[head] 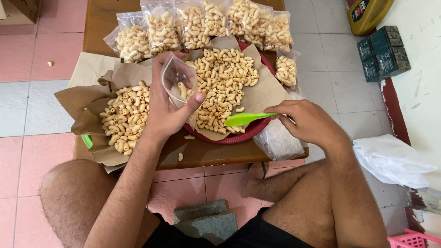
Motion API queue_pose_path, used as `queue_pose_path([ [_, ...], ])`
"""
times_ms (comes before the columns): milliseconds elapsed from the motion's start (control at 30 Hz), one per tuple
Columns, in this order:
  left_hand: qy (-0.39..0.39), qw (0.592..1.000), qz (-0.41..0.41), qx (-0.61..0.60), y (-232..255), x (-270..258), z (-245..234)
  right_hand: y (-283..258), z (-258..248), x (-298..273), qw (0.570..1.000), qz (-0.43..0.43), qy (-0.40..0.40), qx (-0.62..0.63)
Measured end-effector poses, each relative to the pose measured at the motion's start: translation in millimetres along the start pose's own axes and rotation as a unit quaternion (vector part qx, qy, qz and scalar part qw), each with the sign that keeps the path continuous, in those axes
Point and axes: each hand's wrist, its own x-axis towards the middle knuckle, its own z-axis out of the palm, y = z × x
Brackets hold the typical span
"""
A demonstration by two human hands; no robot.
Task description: The person scoops cashews from a red tray into small clear plastic bags using a green plastic scoop, then seals each bag and places it on the table. The process is repeated for multiple bags.
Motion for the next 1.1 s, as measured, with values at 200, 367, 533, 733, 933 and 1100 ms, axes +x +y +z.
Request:
queue_pose_path([
  [200, -0.012, 1.000, -0.006, 0.012, 5.5, 0.6, 0.1, 2.4, 4.6, 1.5, 0.997, 0.000, -0.032, -0.077],
  [367, -0.014, 1.000, -0.002, 0.026, 10.7, 4.3, 1.1, 14.8, 25.2, 14.1, 0.989, -0.045, 0.036, -0.139],
  [533, -0.018, 0.997, 0.012, 0.072, 13.4, 3.9, -1.4, 11.9, 17.9, 10.8, 0.986, -0.050, 0.118, -0.111],
  [733, -0.011, 0.997, 0.009, 0.074, 10.6, 4.1, -3.1, -10.8, 53.5, 27.4, 0.998, -0.033, 0.038, -0.040],
  [933, -0.004, 0.998, -0.002, 0.068, 14.9, 6.2, -6.6, 7.0, 55.2, 37.2, 0.983, -0.016, 0.075, -0.169],
  [1100, -0.009, 0.997, -0.009, 0.076, 15.2, 5.7, -8.8, 37.9, 36.2, 39.0, 0.978, 0.088, 0.152, -0.112],
])
